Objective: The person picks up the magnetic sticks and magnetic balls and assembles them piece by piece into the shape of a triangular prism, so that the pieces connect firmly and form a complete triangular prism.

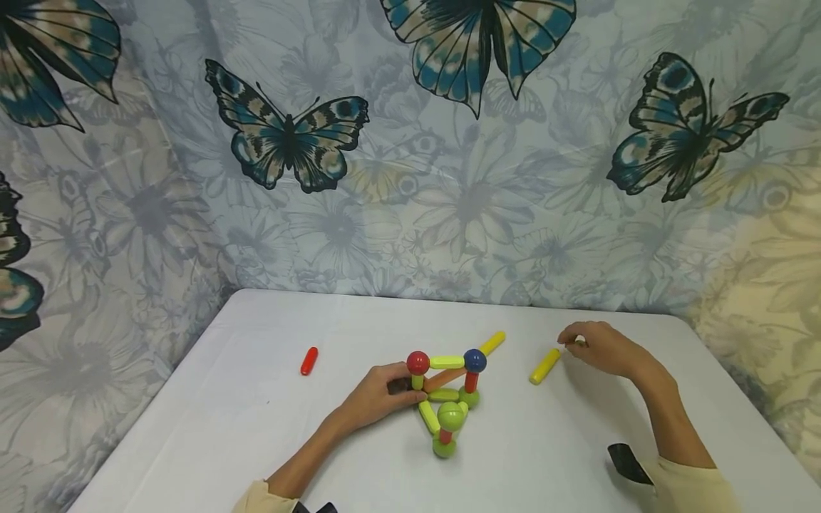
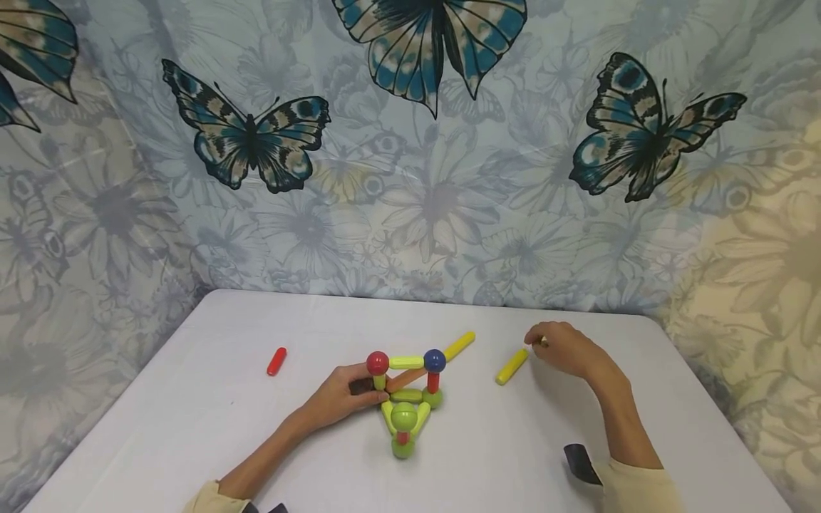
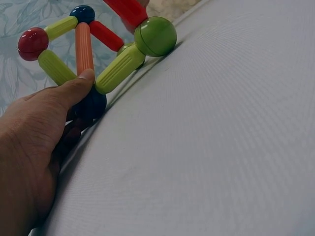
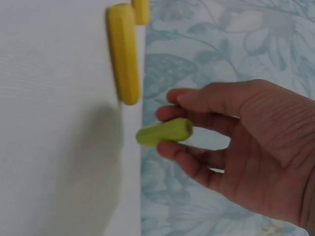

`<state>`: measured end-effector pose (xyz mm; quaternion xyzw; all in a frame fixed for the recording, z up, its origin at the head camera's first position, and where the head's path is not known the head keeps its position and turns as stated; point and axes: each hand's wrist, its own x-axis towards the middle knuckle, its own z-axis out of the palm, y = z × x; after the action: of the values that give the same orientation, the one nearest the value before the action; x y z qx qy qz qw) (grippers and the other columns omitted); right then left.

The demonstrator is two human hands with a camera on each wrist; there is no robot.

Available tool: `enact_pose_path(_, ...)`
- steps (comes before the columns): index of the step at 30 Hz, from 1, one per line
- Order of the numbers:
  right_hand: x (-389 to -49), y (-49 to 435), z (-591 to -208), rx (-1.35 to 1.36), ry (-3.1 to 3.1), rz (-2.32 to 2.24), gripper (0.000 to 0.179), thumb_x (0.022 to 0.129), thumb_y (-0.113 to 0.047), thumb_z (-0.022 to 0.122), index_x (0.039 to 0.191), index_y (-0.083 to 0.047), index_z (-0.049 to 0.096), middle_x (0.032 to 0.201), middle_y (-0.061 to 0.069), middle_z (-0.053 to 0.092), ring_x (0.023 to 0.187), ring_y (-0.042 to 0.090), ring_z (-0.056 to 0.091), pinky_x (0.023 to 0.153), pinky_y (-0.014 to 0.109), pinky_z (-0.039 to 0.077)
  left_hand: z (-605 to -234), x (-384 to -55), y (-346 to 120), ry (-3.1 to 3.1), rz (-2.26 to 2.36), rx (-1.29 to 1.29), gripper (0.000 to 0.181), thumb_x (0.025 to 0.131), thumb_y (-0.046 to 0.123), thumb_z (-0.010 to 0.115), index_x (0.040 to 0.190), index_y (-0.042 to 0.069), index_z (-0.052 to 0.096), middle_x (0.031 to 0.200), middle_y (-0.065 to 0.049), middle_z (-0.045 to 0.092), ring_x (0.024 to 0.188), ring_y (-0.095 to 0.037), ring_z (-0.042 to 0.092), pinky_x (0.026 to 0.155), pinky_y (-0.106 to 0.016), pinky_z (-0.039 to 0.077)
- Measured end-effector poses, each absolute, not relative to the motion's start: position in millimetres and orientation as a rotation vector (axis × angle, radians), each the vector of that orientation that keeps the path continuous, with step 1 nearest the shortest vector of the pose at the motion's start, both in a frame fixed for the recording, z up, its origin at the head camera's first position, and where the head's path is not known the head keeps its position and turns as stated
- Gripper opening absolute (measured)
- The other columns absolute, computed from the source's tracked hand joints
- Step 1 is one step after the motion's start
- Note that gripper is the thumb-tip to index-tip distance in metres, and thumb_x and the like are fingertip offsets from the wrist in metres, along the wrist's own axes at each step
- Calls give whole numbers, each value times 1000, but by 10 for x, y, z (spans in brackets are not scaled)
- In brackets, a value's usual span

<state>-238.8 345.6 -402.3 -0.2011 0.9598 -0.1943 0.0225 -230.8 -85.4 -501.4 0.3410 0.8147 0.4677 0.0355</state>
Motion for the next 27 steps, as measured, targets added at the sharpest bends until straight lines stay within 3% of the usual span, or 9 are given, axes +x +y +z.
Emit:
enact_pose_path(3,-2345,3432,-3913,-669,3052,-659,14,93,4,68,106,1,73,102,12,75,89,17,66,71,27,54,-5019,-2304,-854,2505,1443,1061,31,96,32,76,125,23,71,104,6,71,94,-5,59,88,-22,52)
enact_pose_path(6,-2293,3368,-3818,-707,3094,-721,15,94,6,68,105,-4,74,101,7,72,86,9,64,70,24,53,-5032,-2304,-856,2508,1435,1071,30,96,32,76,125,24,71,103,6,71,94,-6,59,88,-22,52)
enact_pose_path(11,-2167,3199,-3635,-833,2998,-859,20,101,3,61,117,-6,71,107,4,69,83,2,62,70,24,54,-5039,-2311,-850,2505,1445,1082,30,96,32,76,125,24,71,105,5,72,94,-5,61,89,-23,53)
enact_pose_path(14,-2083,3044,-3551,-984,2927,-937,26,102,4,59,123,-7,69,112,3,71,89,-2,62,75,23,55,-5043,-2311,-849,2499,1454,1081,30,96,33,76,125,23,71,106,4,73,95,-6,61,89,-23,54)
enact_pose_path(21,-1948,2585,-3507,-1189,2792,-962,38,101,8,57,129,-13,70,119,-5,67,103,2,62,89,21,56,-5057,-2303,-858,2503,1442,1059,32,97,34,76,126,23,71,106,5,72,95,-7,62,89,-24,53)
enact_pose_path(27,-1869,2296,-3541,-1317,2643,-912,32,103,5,56,121,-19,66,123,-4,62,114,8,63,101,26,56,-5034,-2316,-854,2494,1468,1114,33,96,31,76,126,19,71,105,3,73,93,-4,61,87,-23,54)
